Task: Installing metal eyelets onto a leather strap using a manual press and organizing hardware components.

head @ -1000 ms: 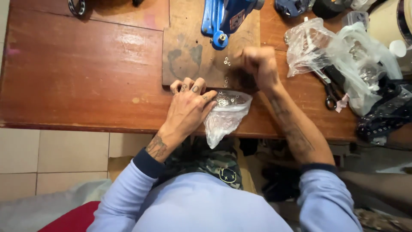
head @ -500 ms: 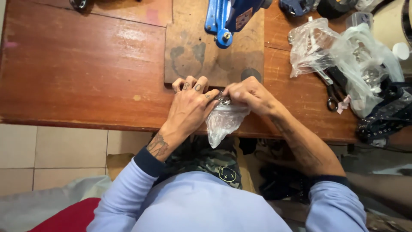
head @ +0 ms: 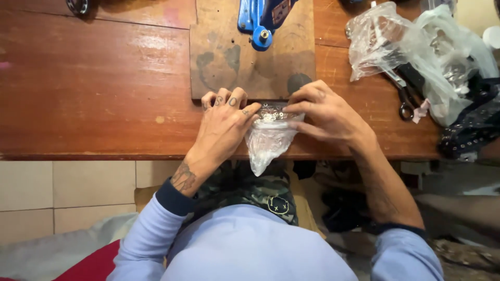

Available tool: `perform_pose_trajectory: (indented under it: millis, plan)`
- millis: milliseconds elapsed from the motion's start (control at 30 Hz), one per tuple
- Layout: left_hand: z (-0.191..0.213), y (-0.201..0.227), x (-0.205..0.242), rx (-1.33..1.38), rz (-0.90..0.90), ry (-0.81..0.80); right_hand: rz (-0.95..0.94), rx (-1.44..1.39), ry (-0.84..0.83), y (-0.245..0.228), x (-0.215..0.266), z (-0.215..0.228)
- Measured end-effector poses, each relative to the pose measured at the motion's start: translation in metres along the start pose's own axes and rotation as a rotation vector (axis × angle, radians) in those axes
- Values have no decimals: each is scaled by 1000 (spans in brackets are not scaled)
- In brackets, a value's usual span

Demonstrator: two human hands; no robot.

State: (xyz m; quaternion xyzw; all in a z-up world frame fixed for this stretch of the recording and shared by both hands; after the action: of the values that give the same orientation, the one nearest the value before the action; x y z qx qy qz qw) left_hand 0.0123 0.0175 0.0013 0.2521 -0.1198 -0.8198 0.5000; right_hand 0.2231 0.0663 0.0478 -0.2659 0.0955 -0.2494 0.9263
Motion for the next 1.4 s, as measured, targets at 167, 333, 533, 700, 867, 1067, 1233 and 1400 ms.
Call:
perform_pose_trajectory:
  millis: [167, 333, 533, 700, 867, 1067, 1233, 1400]
  plan:
    - [4, 2, -5, -17, -26, -114, -27, 337, -74, -4, 11, -13]
    - [10, -2, -10, -70, -70, -230, -47, 231, -78, 3, 7, -16]
    - [15, -1, -16, -123, -101, -294, -102, 138, -26, 3, 9, -17]
    - [17, -3, -18, -82, -84, -331, -100, 150, 10, -1, 15, -17]
    - [9, -6, -16, -13, -47, -338, -119, 194, 68, -11, 10, -20]
    - [4, -9, -14, -28, -51, -192, 96, 383, 174, -32, -12, -35]
    - [4, -11, -21, -33, -50, -206, 193, 646, 2, -35, -38, -48]
    - [1, -16, -20, 0, -64, -218, 166, 648, -15, -30, -39, -57]
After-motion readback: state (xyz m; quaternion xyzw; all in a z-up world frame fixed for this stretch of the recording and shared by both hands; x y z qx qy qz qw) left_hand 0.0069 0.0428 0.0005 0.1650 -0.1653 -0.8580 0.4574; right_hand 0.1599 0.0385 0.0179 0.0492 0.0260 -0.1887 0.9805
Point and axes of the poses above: each hand's wrist, its own x-axis away from the middle knuckle, its own z-axis out of the back of the hand, y = z × x, the point moved 5 cm from there along -x, towards the middle knuckle, and after that the axes turned 10 degrees about -y, right-handed, at the moved point
